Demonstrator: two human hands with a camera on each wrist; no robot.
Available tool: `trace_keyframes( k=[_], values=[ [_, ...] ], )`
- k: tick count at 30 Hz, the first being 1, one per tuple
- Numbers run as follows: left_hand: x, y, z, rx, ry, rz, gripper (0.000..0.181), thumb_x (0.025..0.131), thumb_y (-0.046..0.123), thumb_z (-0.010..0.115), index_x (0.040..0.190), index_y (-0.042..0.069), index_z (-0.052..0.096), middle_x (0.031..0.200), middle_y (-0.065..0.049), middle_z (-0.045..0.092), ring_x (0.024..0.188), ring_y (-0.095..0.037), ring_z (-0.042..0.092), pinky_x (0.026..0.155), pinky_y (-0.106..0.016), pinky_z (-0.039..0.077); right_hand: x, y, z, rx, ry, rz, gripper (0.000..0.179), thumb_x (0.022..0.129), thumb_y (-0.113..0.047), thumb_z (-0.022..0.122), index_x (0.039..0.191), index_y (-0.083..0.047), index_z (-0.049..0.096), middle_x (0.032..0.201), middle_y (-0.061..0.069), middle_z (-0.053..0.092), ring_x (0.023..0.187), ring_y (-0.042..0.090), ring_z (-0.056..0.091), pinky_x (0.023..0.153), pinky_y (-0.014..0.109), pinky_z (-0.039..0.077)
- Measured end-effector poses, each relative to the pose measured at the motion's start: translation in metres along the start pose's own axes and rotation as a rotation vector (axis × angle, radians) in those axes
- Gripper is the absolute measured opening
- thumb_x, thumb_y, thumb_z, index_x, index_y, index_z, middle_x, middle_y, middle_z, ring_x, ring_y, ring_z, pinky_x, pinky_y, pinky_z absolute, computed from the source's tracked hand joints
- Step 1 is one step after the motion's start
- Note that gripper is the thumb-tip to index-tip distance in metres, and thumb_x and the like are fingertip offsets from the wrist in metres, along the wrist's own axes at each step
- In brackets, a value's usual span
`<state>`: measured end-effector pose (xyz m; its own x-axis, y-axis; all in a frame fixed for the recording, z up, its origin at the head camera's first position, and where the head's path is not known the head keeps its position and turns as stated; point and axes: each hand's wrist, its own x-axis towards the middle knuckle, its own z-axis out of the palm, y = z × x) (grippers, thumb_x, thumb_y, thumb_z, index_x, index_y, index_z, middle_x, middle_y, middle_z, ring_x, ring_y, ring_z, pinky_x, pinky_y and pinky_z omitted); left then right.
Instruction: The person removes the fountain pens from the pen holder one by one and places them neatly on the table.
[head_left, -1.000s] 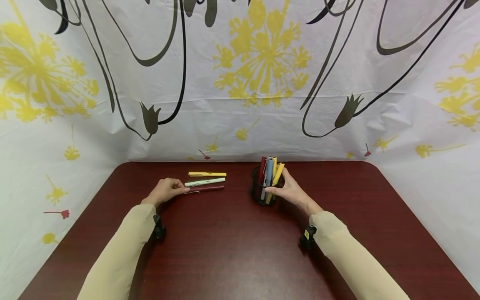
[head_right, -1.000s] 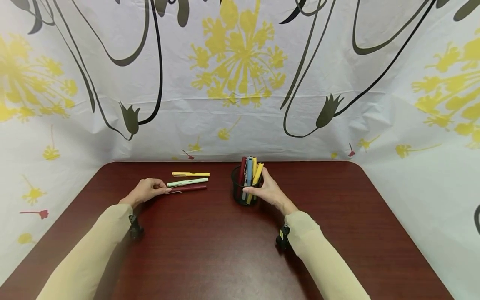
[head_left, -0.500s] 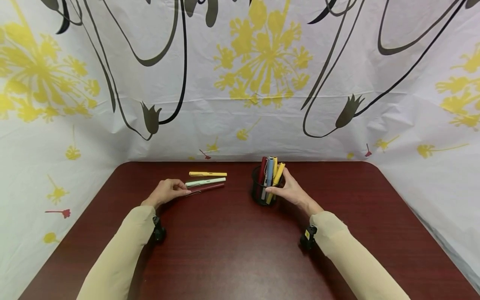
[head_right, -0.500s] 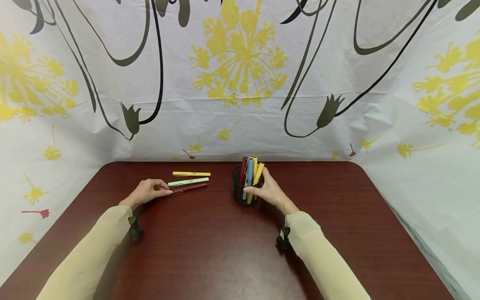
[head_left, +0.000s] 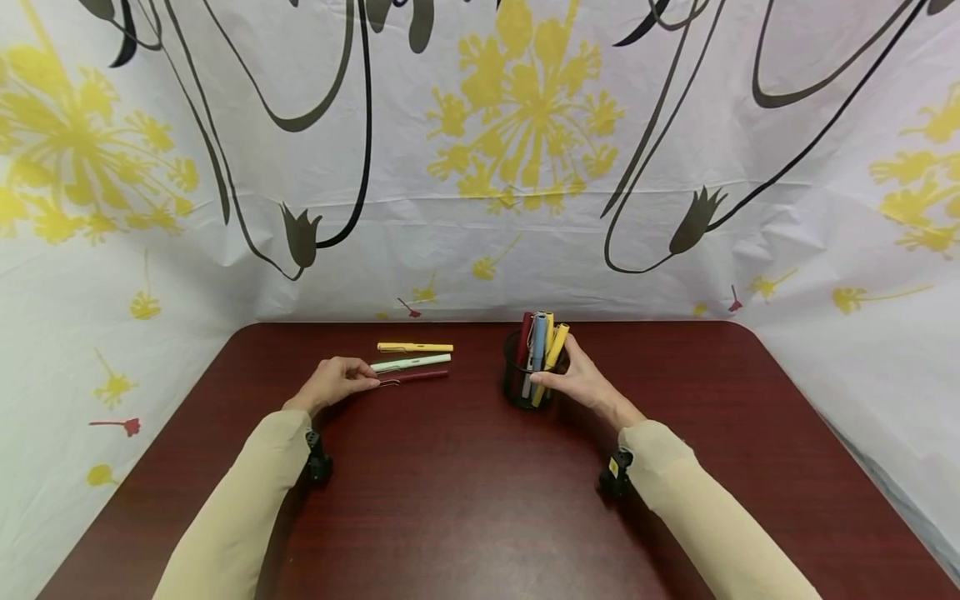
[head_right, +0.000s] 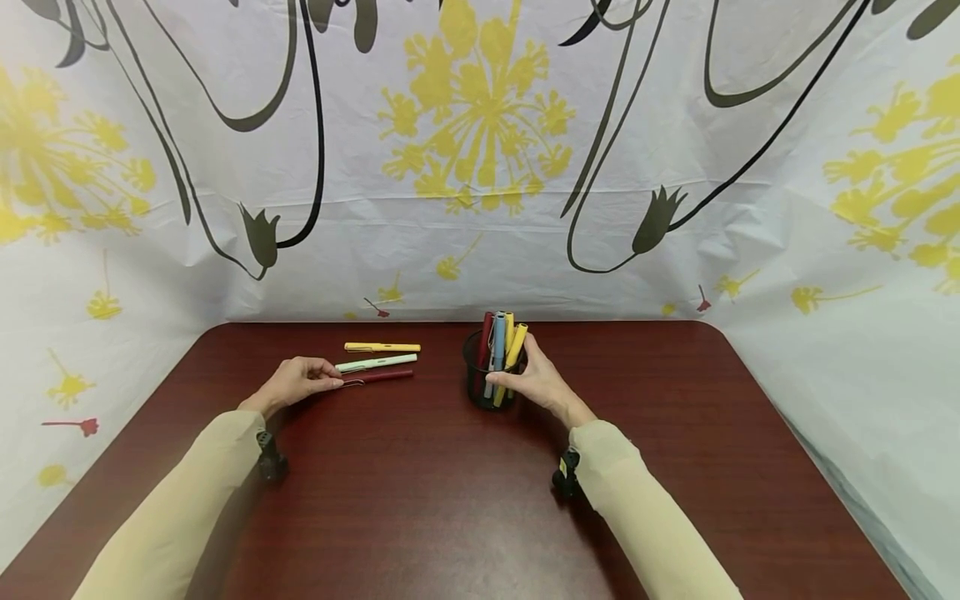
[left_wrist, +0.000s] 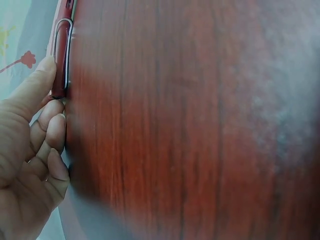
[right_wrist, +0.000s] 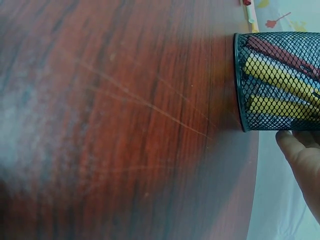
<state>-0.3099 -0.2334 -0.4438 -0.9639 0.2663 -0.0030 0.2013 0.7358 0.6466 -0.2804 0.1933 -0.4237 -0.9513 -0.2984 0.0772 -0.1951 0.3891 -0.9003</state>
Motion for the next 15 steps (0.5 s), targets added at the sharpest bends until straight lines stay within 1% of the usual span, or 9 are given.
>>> trace_keyframes(
  k=[6,10,15],
  values=[
    [0.0001,-0.0002,0.0004,-0.004,0.006,-0.007,0.022,0.087,0.027,0.069,0.101,0.01,0.071,0.092,-0.005,0.067,0.079,-0.016,0.058,0.073,-0.035,0.048,0.0006,0.002,0.001,0.02,0.004,-0.02,0.098,0.084,-0.023,0.071,0.152,-0.01,0.002,0.157,0.017,0.005,0.145,0.032,0.004,0.111,0.058,0.017],
    [0.0008,0.0,0.0009,0.003,0.013,-0.008,0.022,0.087,0.028,0.068,0.101,0.011,0.071,0.089,-0.004,0.067,0.077,-0.016,0.057,0.073,-0.034,0.048,0.0011,0.0013,0.0004,0.03,0.005,-0.042,0.096,0.084,-0.022,0.072,0.152,-0.01,0.005,0.156,0.017,0.009,0.144,0.032,0.007,0.11,0.059,0.019],
    [0.0016,-0.0006,0.0017,0.006,0.02,-0.008,0.022,0.087,0.028,0.068,0.101,0.01,0.071,0.085,-0.003,0.067,0.074,-0.015,0.056,0.07,-0.032,0.046,0.0007,0.0014,0.0005,0.023,0.004,-0.024,0.099,0.085,-0.022,0.071,0.152,-0.01,0.0,0.157,0.016,0.003,0.144,0.033,0.003,0.11,0.059,0.017]
  ],
)
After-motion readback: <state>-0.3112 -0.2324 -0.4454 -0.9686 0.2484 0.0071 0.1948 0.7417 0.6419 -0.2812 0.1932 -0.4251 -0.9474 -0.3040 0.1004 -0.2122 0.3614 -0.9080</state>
